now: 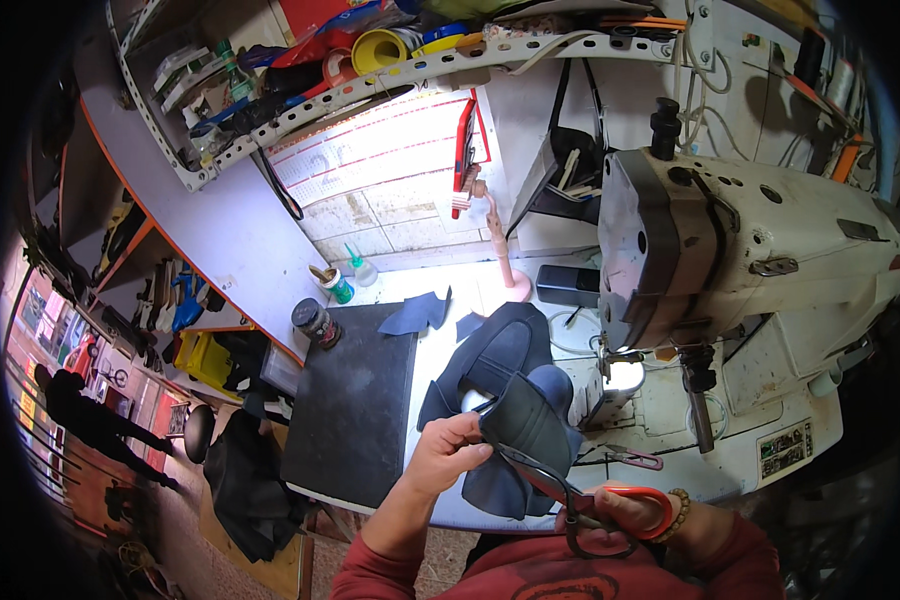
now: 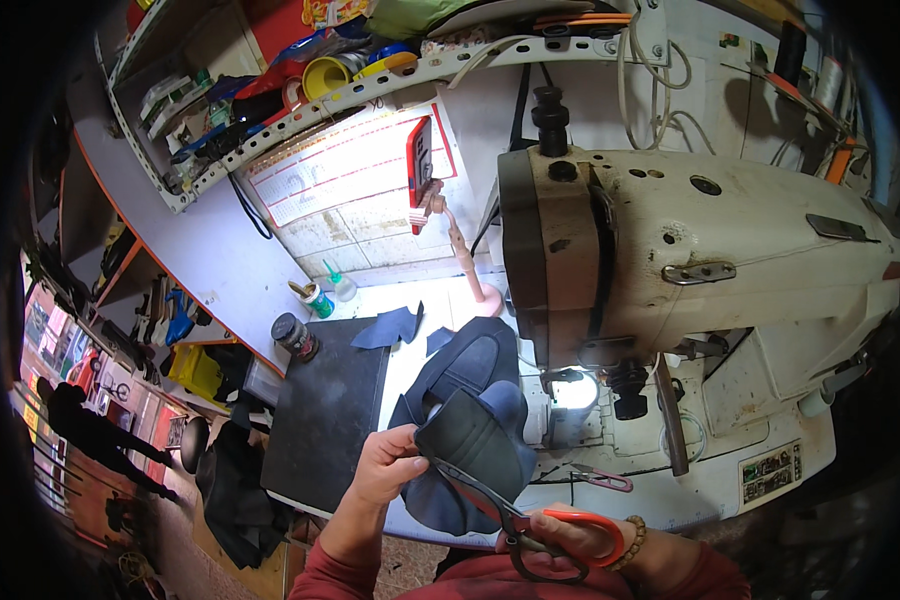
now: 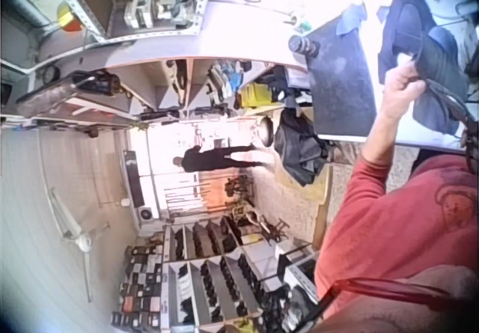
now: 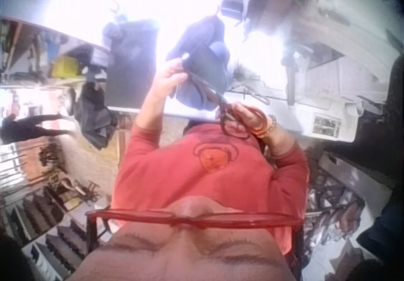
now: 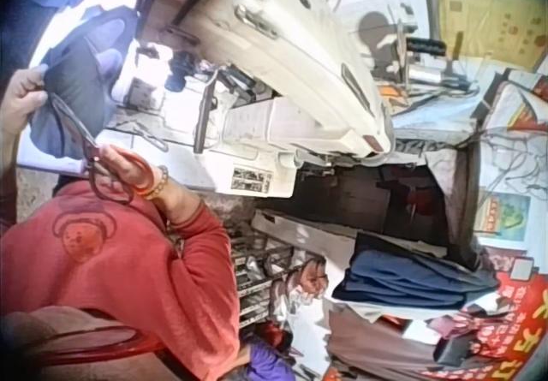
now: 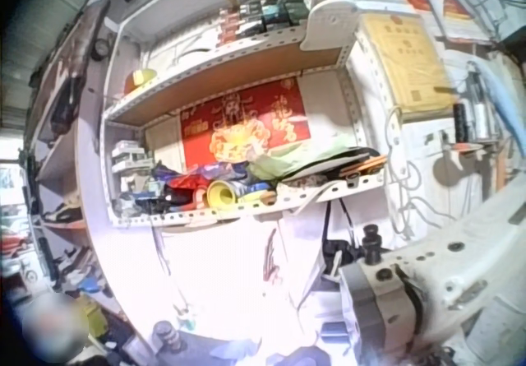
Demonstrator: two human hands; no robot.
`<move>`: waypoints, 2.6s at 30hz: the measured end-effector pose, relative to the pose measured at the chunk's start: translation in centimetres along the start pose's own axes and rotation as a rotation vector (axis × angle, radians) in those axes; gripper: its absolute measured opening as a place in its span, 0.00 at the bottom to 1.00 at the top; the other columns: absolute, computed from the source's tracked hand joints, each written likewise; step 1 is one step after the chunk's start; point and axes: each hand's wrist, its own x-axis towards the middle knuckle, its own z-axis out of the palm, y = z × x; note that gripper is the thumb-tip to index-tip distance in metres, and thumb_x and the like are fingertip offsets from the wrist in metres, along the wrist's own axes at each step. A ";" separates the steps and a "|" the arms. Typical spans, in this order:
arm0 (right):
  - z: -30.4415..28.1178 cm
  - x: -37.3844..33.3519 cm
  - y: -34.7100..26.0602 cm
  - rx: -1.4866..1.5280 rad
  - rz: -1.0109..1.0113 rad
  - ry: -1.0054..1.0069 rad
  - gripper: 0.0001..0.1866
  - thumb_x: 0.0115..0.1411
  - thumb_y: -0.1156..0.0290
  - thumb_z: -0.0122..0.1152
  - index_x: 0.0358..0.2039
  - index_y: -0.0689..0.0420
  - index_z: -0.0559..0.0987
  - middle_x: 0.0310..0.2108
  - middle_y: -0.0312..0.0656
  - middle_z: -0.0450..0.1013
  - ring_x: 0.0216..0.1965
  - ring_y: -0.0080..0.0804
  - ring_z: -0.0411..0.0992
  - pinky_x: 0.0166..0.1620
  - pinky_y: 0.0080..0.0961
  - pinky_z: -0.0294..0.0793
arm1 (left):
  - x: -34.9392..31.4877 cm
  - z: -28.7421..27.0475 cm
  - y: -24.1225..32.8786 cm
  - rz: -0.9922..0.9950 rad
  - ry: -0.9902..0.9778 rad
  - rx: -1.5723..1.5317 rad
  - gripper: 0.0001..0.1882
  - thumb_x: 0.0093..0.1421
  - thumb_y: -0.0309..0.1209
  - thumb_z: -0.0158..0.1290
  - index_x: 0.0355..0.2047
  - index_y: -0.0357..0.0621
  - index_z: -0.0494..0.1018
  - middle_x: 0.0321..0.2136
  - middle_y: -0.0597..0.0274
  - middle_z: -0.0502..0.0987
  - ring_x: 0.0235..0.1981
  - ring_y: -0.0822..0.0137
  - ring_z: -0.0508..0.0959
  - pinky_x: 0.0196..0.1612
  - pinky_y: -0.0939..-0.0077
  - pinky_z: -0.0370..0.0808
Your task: The person sews a black fabric piece on a sewing machine, then uses scissors to trim excess material and threads. The person handles the fabric with both hands, aligning it under the needle and cutting along the edges.
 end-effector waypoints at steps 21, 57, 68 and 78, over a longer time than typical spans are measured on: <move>-0.6 1.1 1.3 0.130 -0.015 -0.044 0.37 0.66 0.39 0.37 0.56 0.63 0.65 0.22 0.34 0.65 0.15 0.16 0.60 0.18 0.12 0.58 | -0.3 4.8 -2.6 0.226 0.345 -0.220 0.11 0.68 0.27 0.43 0.43 0.33 0.72 0.38 0.64 0.77 0.38 0.78 0.73 0.46 0.85 0.68; 1.0 1.3 -0.7 -0.200 -0.015 0.065 0.39 0.63 0.36 0.41 0.56 0.62 0.66 0.24 0.35 0.65 0.21 0.18 0.59 0.25 0.15 0.58 | -1.6 6.2 -1.8 0.294 0.483 0.221 0.10 0.67 0.28 0.45 0.35 0.34 0.73 0.26 0.68 0.74 0.26 0.81 0.68 0.31 0.88 0.64; 0.4 1.7 0.0 -0.129 -0.047 0.026 0.40 0.64 0.36 0.40 0.56 0.65 0.67 0.22 0.35 0.65 0.20 0.18 0.58 0.25 0.14 0.58 | -1.6 5.6 -2.5 0.280 0.466 0.071 0.09 0.66 0.27 0.46 0.38 0.33 0.74 0.23 0.70 0.71 0.24 0.80 0.65 0.29 0.86 0.62; 1.6 2.0 -1.3 -0.304 -0.042 0.137 0.38 0.63 0.38 0.46 0.52 0.66 0.69 0.21 0.32 0.65 0.20 0.15 0.59 0.25 0.13 0.56 | -1.8 4.8 -2.0 0.286 0.408 0.222 0.06 0.64 0.25 0.47 0.32 0.35 0.72 0.20 0.67 0.69 0.20 0.78 0.65 0.25 0.83 0.63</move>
